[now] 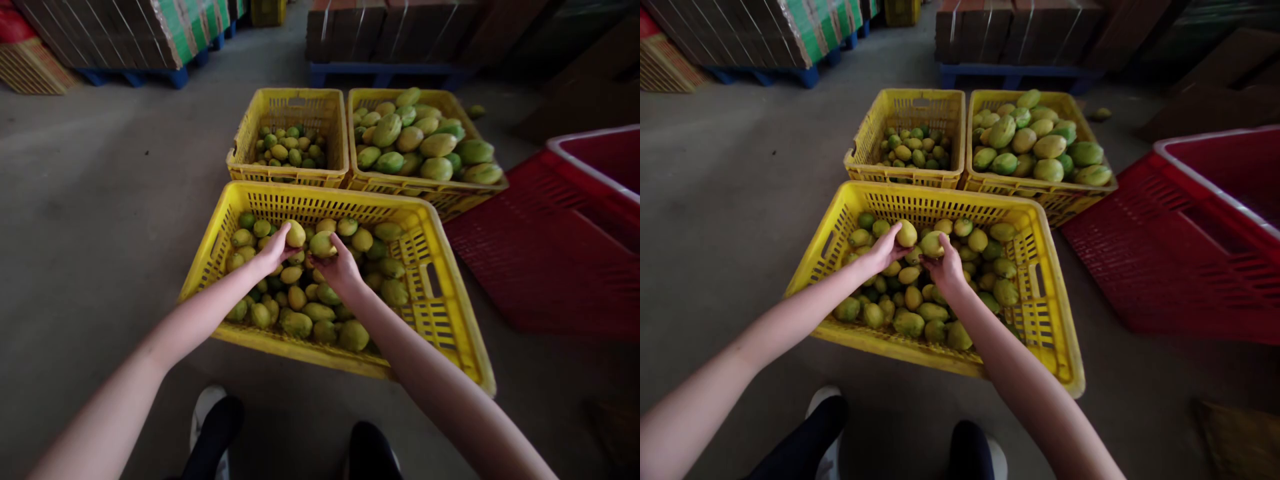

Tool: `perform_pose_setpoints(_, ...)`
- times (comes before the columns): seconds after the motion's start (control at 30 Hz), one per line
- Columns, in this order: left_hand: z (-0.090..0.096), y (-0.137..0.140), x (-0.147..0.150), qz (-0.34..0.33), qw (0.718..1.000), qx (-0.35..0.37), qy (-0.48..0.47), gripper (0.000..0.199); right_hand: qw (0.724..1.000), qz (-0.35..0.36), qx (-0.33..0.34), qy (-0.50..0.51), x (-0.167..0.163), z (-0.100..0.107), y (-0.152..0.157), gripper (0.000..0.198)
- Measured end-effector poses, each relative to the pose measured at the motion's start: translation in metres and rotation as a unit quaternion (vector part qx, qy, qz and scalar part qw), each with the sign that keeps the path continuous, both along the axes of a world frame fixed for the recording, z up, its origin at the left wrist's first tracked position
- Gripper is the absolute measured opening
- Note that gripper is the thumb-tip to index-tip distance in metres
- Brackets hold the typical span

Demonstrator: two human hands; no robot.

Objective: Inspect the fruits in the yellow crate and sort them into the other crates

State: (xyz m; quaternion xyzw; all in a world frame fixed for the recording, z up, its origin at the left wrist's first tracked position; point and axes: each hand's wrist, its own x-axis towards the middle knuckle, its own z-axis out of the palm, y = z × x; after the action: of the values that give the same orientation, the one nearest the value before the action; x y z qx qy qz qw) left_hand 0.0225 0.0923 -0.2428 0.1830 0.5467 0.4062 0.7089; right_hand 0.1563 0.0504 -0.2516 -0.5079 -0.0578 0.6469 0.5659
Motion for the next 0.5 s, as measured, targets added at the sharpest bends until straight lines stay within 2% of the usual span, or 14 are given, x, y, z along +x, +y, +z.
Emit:
perform_pose_setpoints(0.07,-0.001,-0.001,0.000,-0.019,0.995,0.083,0.049,0.020,0.993,-0.035,0.058,-0.094,0.001,-0.005,0.000,0.030)
perform_pose_setpoints(0.13,-0.004,-0.002,-0.001,-0.056,0.978,0.177,0.098,0.023,0.970,-0.060,0.114,-0.205,0.003,-0.009,0.000,0.048)
perform_pose_setpoints(0.2,-0.007,-0.002,-0.003,-0.095,0.946,0.276,0.142,0.032,0.935,-0.068,0.162,-0.309,0.006,-0.010,0.000,0.059)
perform_pose_setpoints(0.3,-0.012,-0.004,-0.006,-0.140,0.886,0.397,0.191,0.043,0.884,-0.056,0.221,-0.409,0.010,-0.007,-0.002,0.062)
perform_pose_setpoints(0.4,-0.010,-0.007,-0.008,-0.153,0.859,0.442,0.207,0.049,0.859,-0.042,0.270,-0.433,0.011,0.000,-0.004,0.061)
perform_pose_setpoints(0.47,-0.005,-0.008,-0.009,-0.146,0.867,0.437,0.190,0.051,0.859,-0.039,0.289,-0.421,0.010,0.004,-0.005,0.062)
perform_pose_setpoints(0.5,-0.002,-0.007,-0.010,-0.138,0.879,0.423,0.170,0.051,0.866,-0.043,0.291,-0.406,0.010,0.005,-0.004,0.063)
